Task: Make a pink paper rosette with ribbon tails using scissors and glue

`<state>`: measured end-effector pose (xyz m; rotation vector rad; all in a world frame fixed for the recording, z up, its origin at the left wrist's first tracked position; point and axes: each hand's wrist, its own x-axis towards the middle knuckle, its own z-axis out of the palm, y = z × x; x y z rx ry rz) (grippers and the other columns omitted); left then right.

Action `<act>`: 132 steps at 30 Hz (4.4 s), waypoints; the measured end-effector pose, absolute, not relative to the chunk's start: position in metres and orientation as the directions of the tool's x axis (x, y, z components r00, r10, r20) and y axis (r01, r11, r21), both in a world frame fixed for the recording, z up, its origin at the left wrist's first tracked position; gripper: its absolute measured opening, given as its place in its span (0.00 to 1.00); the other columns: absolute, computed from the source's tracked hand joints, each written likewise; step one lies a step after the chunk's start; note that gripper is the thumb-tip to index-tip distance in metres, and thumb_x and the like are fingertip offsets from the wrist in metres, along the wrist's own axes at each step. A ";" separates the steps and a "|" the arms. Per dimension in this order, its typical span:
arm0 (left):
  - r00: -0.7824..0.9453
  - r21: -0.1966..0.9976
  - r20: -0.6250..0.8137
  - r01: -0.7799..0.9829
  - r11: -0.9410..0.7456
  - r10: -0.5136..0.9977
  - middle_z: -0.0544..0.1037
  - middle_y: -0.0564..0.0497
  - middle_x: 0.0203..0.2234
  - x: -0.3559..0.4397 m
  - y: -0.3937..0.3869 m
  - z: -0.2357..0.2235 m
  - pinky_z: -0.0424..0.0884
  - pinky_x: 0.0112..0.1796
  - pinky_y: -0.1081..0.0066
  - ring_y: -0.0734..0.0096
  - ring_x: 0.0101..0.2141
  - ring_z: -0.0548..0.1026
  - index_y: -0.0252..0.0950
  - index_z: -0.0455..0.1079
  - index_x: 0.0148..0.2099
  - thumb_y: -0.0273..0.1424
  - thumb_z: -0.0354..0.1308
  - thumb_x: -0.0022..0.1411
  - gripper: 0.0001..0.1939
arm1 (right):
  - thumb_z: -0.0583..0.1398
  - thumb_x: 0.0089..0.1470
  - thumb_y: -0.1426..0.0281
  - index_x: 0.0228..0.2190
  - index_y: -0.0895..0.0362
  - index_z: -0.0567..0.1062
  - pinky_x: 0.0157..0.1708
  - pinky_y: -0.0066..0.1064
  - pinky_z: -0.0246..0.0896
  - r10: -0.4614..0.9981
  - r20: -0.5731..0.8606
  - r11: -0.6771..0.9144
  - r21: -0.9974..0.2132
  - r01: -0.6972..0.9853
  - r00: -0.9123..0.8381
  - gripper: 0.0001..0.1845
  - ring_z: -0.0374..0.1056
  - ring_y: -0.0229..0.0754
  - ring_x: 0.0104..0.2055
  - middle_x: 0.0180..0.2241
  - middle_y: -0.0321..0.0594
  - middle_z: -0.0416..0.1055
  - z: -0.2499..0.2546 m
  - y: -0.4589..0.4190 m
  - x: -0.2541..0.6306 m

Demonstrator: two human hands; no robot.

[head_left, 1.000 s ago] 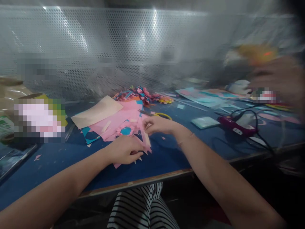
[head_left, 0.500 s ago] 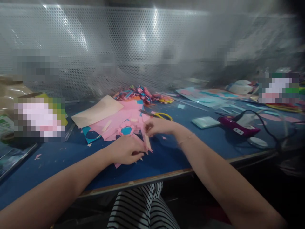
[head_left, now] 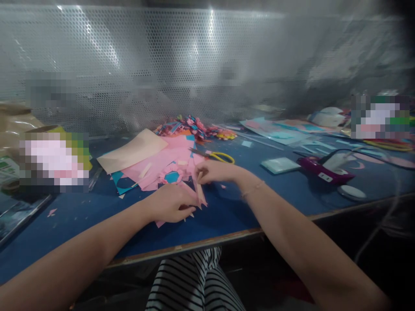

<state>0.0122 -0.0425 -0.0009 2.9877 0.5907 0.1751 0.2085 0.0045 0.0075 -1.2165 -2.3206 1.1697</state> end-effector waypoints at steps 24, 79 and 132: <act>0.920 0.127 0.107 0.362 -0.923 0.376 0.76 0.54 0.31 0.012 -0.043 0.000 0.63 0.29 0.74 0.73 0.31 0.71 0.41 0.70 0.40 0.30 0.47 0.56 0.12 | 0.57 0.37 0.73 0.24 0.60 0.69 0.27 0.23 0.55 0.782 -0.067 0.432 -0.659 0.616 -0.620 0.06 0.63 0.33 0.28 0.26 0.35 0.69 0.000 0.008 0.207; 0.923 0.119 0.117 0.352 -0.928 0.366 0.76 0.53 0.27 0.013 -0.044 0.001 0.60 0.27 0.74 0.73 0.28 0.71 0.39 0.71 0.38 0.29 0.48 0.55 0.12 | 0.54 0.41 0.76 0.28 0.62 0.74 0.29 0.25 0.50 0.736 0.216 0.677 -0.236 0.697 -0.642 0.11 0.58 0.35 0.28 0.28 0.41 0.67 -0.012 0.016 0.205; 0.921 0.149 0.119 0.353 -0.924 0.371 0.77 0.54 0.32 0.012 -0.043 -0.001 0.62 0.29 0.75 0.75 0.30 0.71 0.41 0.70 0.42 0.28 0.48 0.55 0.13 | 0.51 0.38 0.78 0.26 0.61 0.75 0.27 0.22 0.55 0.631 -0.159 0.602 -0.516 0.609 -0.759 0.15 0.63 0.32 0.27 0.26 0.37 0.72 0.013 -0.010 0.203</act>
